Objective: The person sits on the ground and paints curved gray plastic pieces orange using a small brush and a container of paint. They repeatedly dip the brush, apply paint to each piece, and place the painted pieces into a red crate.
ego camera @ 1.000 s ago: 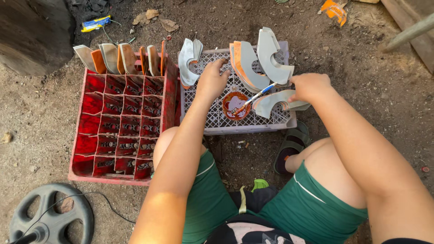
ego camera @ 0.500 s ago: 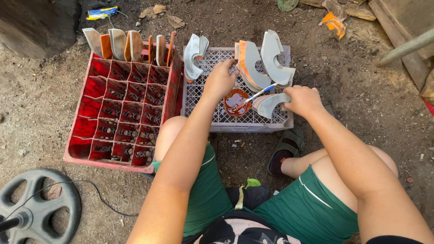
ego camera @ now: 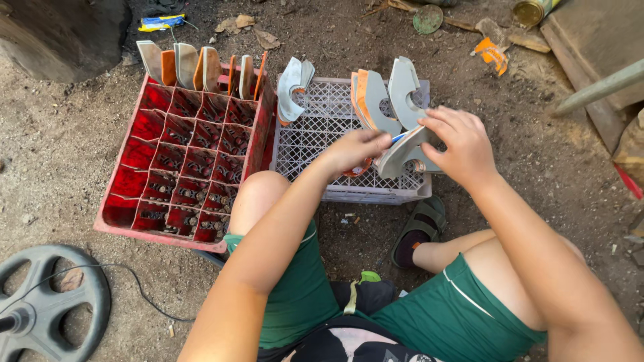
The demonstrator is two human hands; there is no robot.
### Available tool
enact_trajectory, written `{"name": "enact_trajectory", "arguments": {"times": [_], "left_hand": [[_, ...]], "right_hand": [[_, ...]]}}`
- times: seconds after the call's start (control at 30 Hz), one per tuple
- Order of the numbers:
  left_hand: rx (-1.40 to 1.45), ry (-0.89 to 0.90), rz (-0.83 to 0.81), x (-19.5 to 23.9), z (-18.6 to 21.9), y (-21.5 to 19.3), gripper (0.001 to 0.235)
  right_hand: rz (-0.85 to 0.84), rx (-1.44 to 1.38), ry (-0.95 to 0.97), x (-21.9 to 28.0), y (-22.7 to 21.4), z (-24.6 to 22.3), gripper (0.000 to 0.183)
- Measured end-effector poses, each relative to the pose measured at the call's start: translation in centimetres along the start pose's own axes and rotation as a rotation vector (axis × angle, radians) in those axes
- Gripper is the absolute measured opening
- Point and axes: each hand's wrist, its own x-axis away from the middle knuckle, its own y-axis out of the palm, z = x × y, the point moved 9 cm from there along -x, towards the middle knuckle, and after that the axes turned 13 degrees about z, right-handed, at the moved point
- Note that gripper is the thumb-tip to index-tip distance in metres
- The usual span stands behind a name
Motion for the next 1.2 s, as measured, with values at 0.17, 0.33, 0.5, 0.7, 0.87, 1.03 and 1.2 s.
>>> {"name": "enact_trajectory", "arguments": {"times": [0.17,0.33,0.5,0.7,0.87,1.03,1.2], "left_hand": [[0.299,0.093,-0.210,5.5,1.3,2.3,0.051],[0.211,0.084,0.189,5.9,-0.1,-2.7,0.045],[0.024,0.313,0.321,6.2,1.3,-5.2,0.056],[-0.636,0.211,0.548,9.7,2.4,-7.5,0.081],[-0.665,0.265,0.831,13.2,5.0,-11.8,0.071],[0.365,0.685,1.053,15.5,5.4,-19.6,0.053],[0.285,0.705,0.999,13.9,4.2,-18.9,0.080]], "right_hand": [[0.197,0.065,-0.157,-1.3,-2.1,-4.6,0.052],[0.283,-0.555,0.541,-0.1,3.5,-0.3,0.064],[-0.360,-1.150,1.170,4.0,16.3,-2.1,0.046],[-0.348,-1.379,1.279,2.3,20.0,-6.3,0.034],[-0.115,-1.457,1.235,-1.9,18.4,-8.1,0.032],[0.190,-1.480,0.886,-2.6,16.9,-8.9,0.037],[0.002,-1.025,1.055,6.5,24.8,-12.3,0.045]]}}
